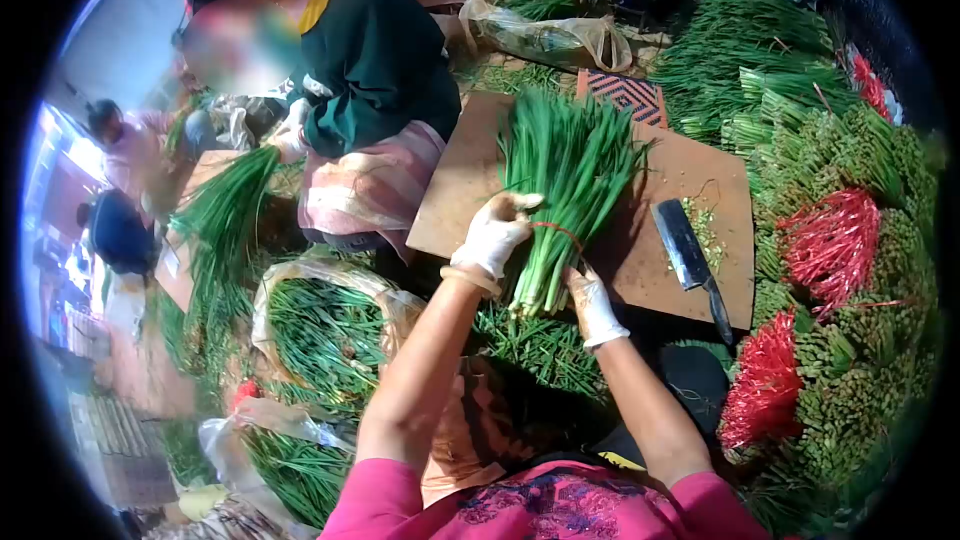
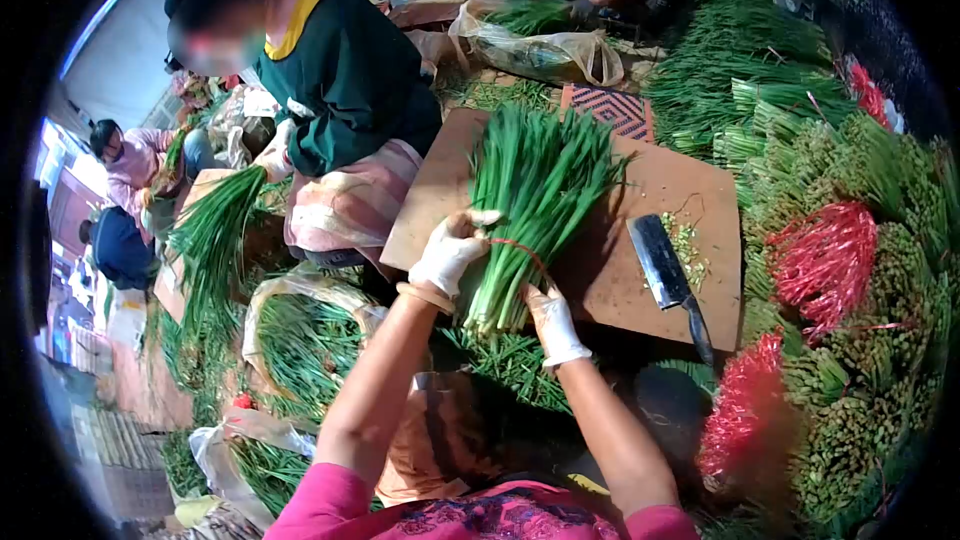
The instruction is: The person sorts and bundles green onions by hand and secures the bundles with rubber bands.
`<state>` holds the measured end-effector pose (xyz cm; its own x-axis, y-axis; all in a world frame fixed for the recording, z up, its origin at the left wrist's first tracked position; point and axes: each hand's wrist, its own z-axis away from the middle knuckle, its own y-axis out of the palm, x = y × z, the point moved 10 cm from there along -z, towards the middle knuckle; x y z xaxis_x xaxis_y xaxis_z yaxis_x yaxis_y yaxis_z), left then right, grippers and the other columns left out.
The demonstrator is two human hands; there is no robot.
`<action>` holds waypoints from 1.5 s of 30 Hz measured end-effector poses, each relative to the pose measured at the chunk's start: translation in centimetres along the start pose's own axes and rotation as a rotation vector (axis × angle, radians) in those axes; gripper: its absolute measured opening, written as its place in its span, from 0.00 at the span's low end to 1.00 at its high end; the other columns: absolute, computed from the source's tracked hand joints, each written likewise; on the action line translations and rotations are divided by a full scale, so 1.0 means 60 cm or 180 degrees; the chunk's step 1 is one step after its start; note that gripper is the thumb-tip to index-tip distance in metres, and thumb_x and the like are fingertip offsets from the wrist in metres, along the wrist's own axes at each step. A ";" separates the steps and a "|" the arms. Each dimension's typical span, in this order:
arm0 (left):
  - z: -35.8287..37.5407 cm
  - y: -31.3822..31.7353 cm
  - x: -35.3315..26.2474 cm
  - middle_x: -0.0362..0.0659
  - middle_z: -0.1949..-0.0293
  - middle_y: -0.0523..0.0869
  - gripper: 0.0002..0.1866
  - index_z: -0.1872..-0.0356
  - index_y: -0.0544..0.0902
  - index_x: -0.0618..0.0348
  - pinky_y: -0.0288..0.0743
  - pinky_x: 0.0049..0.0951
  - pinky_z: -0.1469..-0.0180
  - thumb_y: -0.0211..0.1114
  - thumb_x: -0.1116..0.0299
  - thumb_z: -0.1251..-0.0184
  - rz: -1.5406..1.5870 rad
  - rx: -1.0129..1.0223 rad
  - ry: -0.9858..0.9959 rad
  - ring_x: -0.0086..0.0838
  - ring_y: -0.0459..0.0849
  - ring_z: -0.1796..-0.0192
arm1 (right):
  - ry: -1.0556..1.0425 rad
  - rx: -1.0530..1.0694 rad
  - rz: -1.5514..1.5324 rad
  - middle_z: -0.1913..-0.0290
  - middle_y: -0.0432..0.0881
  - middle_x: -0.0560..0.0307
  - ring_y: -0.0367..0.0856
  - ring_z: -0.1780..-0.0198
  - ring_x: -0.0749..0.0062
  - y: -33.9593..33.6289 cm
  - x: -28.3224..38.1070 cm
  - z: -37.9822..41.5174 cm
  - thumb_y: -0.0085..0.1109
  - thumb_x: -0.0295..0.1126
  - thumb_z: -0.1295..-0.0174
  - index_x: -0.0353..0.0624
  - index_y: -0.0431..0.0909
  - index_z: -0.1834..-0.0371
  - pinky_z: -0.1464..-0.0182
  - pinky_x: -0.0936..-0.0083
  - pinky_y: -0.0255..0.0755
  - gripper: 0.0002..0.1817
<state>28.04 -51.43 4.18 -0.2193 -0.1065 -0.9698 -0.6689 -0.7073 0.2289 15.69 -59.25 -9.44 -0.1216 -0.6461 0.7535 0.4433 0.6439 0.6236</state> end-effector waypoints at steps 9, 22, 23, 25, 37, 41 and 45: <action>-0.072 -0.001 -0.079 0.37 0.77 0.79 0.12 0.62 0.80 0.57 0.69 0.20 0.72 0.52 0.79 0.45 -0.3498 0.0507 0.0069 0.21 0.75 0.75 | -0.2693 0.0662 0.6103 0.35 0.66 0.59 0.63 0.35 0.63 0.227 0.280 0.083 0.67 0.41 0.56 0.48 0.66 0.37 0.35 0.61 0.55 0.39; -0.056 0.040 -0.035 0.36 0.76 0.80 0.17 0.58 0.82 0.64 0.69 0.18 0.70 0.61 0.77 0.53 -0.3443 0.0667 -0.0849 0.18 0.74 0.73 | -0.2314 0.0531 0.7473 0.28 0.55 0.54 0.53 0.28 0.65 0.168 0.109 -0.057 0.41 0.40 0.36 0.43 0.52 0.29 0.31 0.52 0.44 0.32; -0.054 0.069 -0.043 0.42 0.75 0.83 0.14 0.60 0.82 0.63 0.74 0.23 0.66 0.59 0.77 0.51 -0.3699 0.0753 -0.0338 0.25 0.80 0.70 | -0.2359 0.0468 0.7372 0.28 0.55 0.54 0.53 0.28 0.65 0.170 0.115 -0.058 0.40 0.39 0.36 0.43 0.53 0.29 0.31 0.51 0.44 0.31; -0.053 0.094 -0.059 0.47 0.75 0.84 0.11 0.65 0.83 0.63 0.76 0.28 0.66 0.57 0.76 0.49 -0.3861 0.0622 0.0464 0.34 0.83 0.70 | -0.2223 0.0801 0.7064 0.28 0.55 0.54 0.52 0.28 0.63 0.172 0.113 -0.051 0.40 0.39 0.35 0.43 0.53 0.29 0.31 0.48 0.43 0.30; -0.069 0.023 -0.105 0.54 0.67 0.84 0.14 0.60 0.77 0.53 0.76 0.37 0.57 0.64 0.70 0.50 -0.4621 0.0035 0.0004 0.47 0.83 0.60 | -0.0804 0.0424 0.2504 0.68 0.84 0.48 0.82 0.68 0.57 0.178 0.162 -0.078 0.60 0.28 0.50 0.36 0.78 0.64 0.65 0.68 0.74 0.10; -0.053 0.024 -0.117 0.53 0.68 0.84 0.17 0.56 0.76 0.56 0.76 0.36 0.59 0.65 0.72 0.50 -0.4290 -0.0052 0.0007 0.44 0.84 0.62 | -0.0190 0.0522 0.0568 0.73 0.81 0.57 0.72 0.78 0.81 0.185 0.123 -0.089 0.58 0.26 0.46 0.34 0.79 0.68 0.75 0.84 0.65 0.06; -0.007 0.044 -0.173 0.54 0.55 0.80 0.33 0.44 0.71 0.62 0.72 0.33 0.48 0.72 0.67 0.55 -0.3828 -0.0226 0.1161 0.43 0.80 0.51 | 0.0021 0.0127 0.0804 0.76 0.81 0.59 0.73 0.78 0.81 0.158 0.123 -0.076 0.58 0.28 0.42 0.36 0.79 0.68 0.75 0.85 0.66 0.06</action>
<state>28.83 -52.47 14.79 0.7173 0.4517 -0.5305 -0.2666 -0.5255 -0.8079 23.05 -59.81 1.06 -0.0056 -0.4653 0.8851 0.4233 0.8008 0.4237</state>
